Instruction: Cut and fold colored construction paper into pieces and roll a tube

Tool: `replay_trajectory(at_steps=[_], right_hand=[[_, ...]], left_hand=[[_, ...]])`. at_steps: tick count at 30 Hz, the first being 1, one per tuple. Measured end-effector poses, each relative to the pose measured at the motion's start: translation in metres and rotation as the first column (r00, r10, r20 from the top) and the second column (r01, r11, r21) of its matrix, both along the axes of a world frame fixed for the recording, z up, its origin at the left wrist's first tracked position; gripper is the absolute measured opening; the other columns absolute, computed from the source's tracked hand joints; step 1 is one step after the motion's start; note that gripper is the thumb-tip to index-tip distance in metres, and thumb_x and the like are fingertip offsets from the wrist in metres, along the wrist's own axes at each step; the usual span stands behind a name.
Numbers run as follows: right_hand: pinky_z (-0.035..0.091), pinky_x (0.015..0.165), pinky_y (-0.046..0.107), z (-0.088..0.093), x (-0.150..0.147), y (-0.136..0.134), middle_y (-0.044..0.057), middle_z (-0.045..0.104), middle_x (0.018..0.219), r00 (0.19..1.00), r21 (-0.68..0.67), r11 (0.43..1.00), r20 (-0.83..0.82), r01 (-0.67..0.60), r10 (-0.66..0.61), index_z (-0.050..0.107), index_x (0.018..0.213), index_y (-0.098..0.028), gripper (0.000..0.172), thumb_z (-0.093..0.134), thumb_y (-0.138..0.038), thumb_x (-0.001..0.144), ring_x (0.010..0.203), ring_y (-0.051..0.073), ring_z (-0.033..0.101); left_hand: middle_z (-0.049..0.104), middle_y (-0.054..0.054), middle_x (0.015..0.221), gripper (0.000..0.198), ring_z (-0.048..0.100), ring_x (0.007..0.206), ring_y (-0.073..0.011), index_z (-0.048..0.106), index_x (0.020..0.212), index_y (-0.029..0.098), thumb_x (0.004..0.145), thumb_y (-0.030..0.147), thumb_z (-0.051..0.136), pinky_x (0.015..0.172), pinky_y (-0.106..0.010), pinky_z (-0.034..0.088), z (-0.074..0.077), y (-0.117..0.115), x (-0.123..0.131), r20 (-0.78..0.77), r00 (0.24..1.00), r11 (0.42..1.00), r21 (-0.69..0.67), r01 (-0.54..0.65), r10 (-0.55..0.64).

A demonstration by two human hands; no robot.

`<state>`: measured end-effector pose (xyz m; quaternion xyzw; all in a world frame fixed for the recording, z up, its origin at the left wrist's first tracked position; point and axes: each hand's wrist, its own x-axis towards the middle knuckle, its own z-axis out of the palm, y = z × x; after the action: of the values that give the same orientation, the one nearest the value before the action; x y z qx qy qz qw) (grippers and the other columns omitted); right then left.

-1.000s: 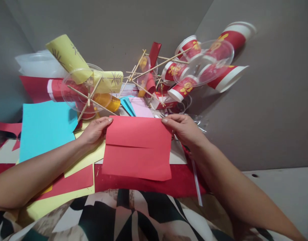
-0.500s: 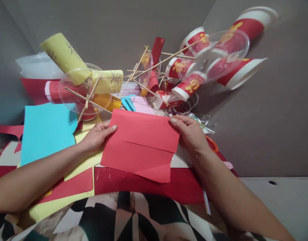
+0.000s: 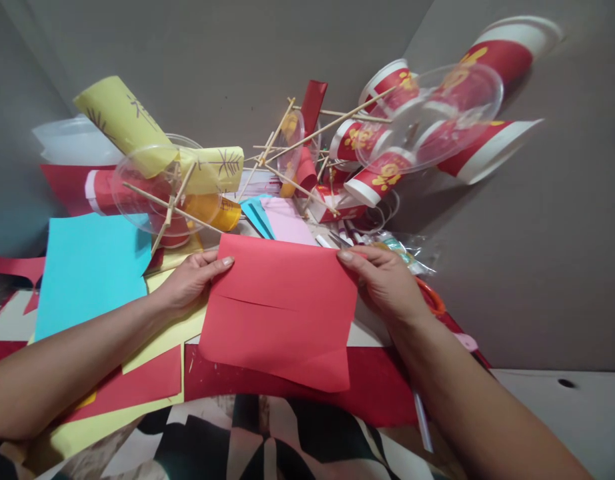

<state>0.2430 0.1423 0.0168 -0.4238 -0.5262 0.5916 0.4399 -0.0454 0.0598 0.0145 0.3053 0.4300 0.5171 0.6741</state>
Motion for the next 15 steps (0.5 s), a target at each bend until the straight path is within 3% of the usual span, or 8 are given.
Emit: replay_trajectory(at_steps=[5,10,13,15], right_hand=[[0.042,0.051,0.024,-0.0015,0.001,-0.0041,-0.002,0.065,0.06,0.996,0.026,0.997,0.057,-0.075,0.074,0.075,0.066,-0.024,0.028,0.086,-0.049,0.068,0.053,0.011,0.052],[0.042,0.055,0.023,-0.0071,0.0048,-0.0065,-0.001,0.067,0.064,0.972,-0.001,0.982,0.142,-0.187,0.185,0.077,0.072,-0.022,0.028,0.081,-0.05,0.075,0.057,0.011,0.055],[0.045,0.057,0.022,-0.0078,0.0031,-0.0064,0.0,0.07,0.068,0.976,-0.013,0.982,0.112,-0.189,0.189,0.077,0.075,-0.023,0.027,0.081,-0.049,0.076,0.06,0.012,0.058],[0.049,0.062,0.024,-0.0059,0.0005,-0.007,0.001,0.074,0.077,0.981,-0.016,0.983,0.06,-0.183,0.183,0.079,0.088,-0.025,0.027,0.08,-0.049,0.076,0.067,0.014,0.063]], left_hand=[[0.078,-0.006,0.087,0.024,0.072,0.077,-0.0141,0.077,0.098,0.017,0.077,0.028,0.082,0.076,-0.025,0.056,0.0002,0.0004,-0.001,-0.008,0.999,0.999,0.01,-0.038,0.038],[0.074,-0.002,0.072,0.02,0.066,0.063,-0.0095,0.074,0.075,0.015,0.071,0.03,0.087,0.062,-0.019,0.049,0.0005,-0.0005,-0.0017,-0.017,0.996,0.996,-0.007,-0.09,0.09],[0.072,-0.004,0.068,0.023,0.064,0.06,-0.0103,0.073,0.072,0.014,0.069,0.032,0.088,0.059,-0.02,0.048,-0.0011,-0.0002,-0.003,-0.028,0.994,0.995,-0.008,-0.102,0.102],[0.072,-0.004,0.068,0.024,0.063,0.06,-0.0107,0.072,0.071,0.013,0.068,0.032,0.088,0.058,-0.021,0.048,-0.0016,-0.0001,-0.0034,-0.03,0.993,0.993,-0.007,-0.117,0.116]])
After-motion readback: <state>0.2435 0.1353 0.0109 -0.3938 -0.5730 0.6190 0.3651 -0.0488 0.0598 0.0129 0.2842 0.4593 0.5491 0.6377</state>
